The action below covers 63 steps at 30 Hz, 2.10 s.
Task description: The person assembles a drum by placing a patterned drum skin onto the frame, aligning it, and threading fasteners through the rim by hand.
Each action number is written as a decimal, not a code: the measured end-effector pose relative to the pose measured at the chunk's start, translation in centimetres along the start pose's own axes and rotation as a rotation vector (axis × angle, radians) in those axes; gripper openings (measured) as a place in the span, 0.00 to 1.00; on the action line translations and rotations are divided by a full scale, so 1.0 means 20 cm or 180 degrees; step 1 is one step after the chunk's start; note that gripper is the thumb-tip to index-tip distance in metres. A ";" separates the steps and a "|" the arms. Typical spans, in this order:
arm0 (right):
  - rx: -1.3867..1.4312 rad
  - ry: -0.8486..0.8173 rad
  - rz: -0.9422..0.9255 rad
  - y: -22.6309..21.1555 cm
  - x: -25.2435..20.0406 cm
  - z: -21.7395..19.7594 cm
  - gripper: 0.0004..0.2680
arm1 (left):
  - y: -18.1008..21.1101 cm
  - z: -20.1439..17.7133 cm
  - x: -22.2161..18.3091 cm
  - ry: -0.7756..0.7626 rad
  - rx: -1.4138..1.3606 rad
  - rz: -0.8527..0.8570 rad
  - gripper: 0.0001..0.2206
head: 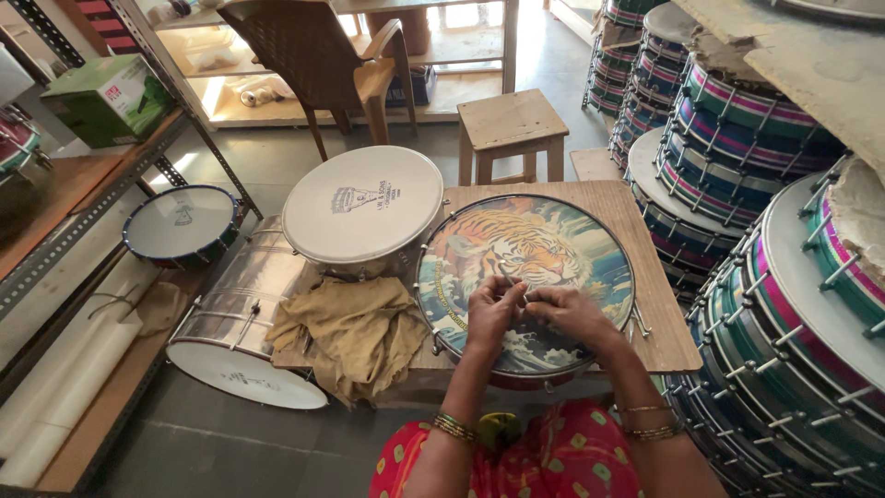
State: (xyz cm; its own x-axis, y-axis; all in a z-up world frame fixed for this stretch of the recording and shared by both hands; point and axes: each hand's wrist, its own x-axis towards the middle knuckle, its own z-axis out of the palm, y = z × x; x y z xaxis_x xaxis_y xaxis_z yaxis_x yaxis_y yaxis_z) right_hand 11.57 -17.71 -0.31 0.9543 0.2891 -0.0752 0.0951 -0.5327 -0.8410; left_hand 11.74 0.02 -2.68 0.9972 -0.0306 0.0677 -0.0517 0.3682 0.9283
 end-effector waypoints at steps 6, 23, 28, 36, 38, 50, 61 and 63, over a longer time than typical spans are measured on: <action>0.0672 0.0060 0.0181 0.04 0.01 0.01 0.09 | 0.11 0.02 -0.06 -0.0187 -0.0034 -0.0176 0.08; 0.0539 0.0342 0.0312 -0.07 -0.07 0.00 0.08 | 0.08 0.01 -0.03 0.0233 -0.0192 -0.0131 0.11; 0.2029 0.0498 -0.0011 -0.02 -0.03 -0.04 0.08 | 0.06 0.02 -0.05 -0.0051 0.0318 0.0237 0.08; 0.2687 0.0684 -0.0332 0.05 0.03 0.04 0.08 | 0.14 0.05 -0.10 -0.0178 0.1193 0.0036 0.09; 0.3186 0.0783 -0.0119 0.03 0.05 0.05 0.08 | 0.13 0.05 -0.11 -0.0194 0.1208 0.0077 0.09; 0.3406 0.1059 0.0087 0.03 0.07 0.10 0.06 | -0.01 0.01 -0.04 -0.0103 0.0925 0.0167 0.12; 0.2043 0.1220 0.0156 -0.13 -0.26 -0.12 0.06 | 0.22 -0.01 -0.22 -0.0309 0.1756 0.0732 0.18; 0.2089 0.1162 0.0005 -0.15 -0.35 -0.17 0.05 | 0.28 -0.03 -0.38 -0.0243 0.2089 0.1278 0.13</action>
State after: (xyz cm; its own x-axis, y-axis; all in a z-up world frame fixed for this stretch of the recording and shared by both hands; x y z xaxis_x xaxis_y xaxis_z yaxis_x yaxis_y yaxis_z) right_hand 5.55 -20.92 4.59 0.9985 -0.0544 0.0097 0.0143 0.0839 -0.9964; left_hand 4.00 2.85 1.87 0.8902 -0.0840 0.4478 -0.4534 -0.2608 0.8523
